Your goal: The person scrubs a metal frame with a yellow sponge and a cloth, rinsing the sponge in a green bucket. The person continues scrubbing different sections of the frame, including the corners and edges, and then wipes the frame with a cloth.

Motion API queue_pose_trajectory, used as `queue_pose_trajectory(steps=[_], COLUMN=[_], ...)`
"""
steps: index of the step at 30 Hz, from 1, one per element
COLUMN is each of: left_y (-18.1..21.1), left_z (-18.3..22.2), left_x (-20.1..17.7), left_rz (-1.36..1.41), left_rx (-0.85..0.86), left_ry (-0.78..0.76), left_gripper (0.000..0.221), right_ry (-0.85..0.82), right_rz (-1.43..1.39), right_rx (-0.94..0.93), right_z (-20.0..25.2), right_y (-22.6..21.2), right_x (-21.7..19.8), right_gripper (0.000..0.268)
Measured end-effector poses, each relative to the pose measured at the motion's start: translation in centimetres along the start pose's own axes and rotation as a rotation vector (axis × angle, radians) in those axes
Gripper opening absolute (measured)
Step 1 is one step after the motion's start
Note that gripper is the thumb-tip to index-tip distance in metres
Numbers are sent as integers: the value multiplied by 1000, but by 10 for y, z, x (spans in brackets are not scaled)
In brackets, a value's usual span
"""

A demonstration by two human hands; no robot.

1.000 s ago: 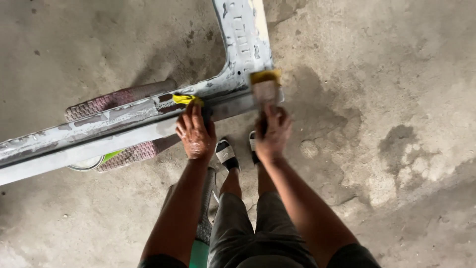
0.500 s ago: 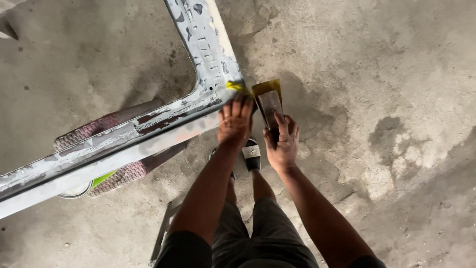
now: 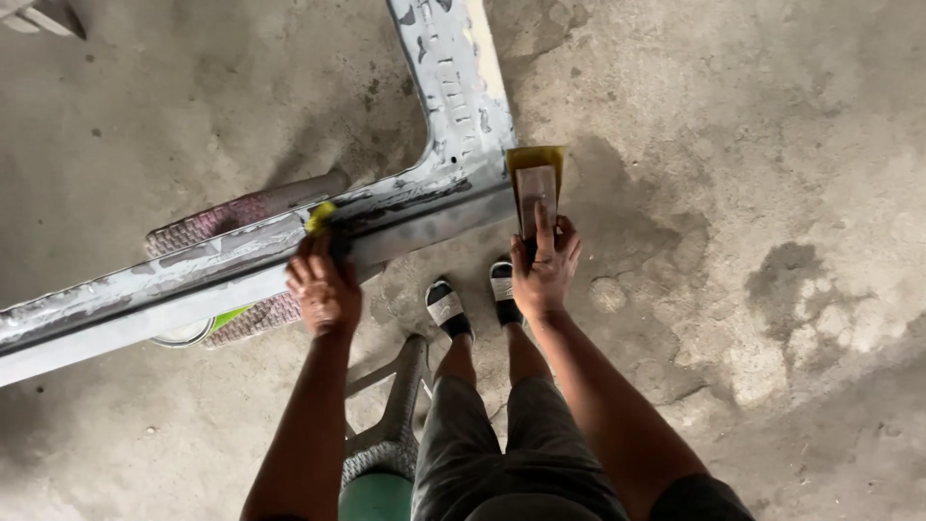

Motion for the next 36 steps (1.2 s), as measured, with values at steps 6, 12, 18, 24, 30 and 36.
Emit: queue_pose_trajectory(steps=[6, 12, 18, 24, 30, 36], left_y=[-16, -15, -16, -16, -12, -12], left_z=[0, -2, 1, -2, -1, 0], left_x=[-78, -89, -85, -88, -90, -94], left_rz=[426, 462, 468, 532, 509, 523], left_rx=[-181, -180, -221, -143, -168, -173], left_ry=[173, 137, 153, 134, 118, 164], left_gripper=[58, 62, 64, 60, 62, 63], right_ry=[-320, -130, 51, -253, -6, -209], right_rz=[-78, 76, -68, 53, 195, 15], right_rx=[-100, -246, 21, -387, -85, -276], right_z=[30, 4, 19, 34, 6, 37], right_y=[-105, -41, -59, -116, 6, -113], right_x=[60, 22, 31, 64, 6, 45], right_gripper=[65, 64, 61, 59, 65, 67])
Point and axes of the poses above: each hand's wrist, its own z-axis away from the middle knuckle, its own x-axis out of the palm, y = z × x, the point moved 8 cm from there along -z, towards the middle knuckle, and after that the axes turned 8 degrees about -x, right-handed, at the moved point
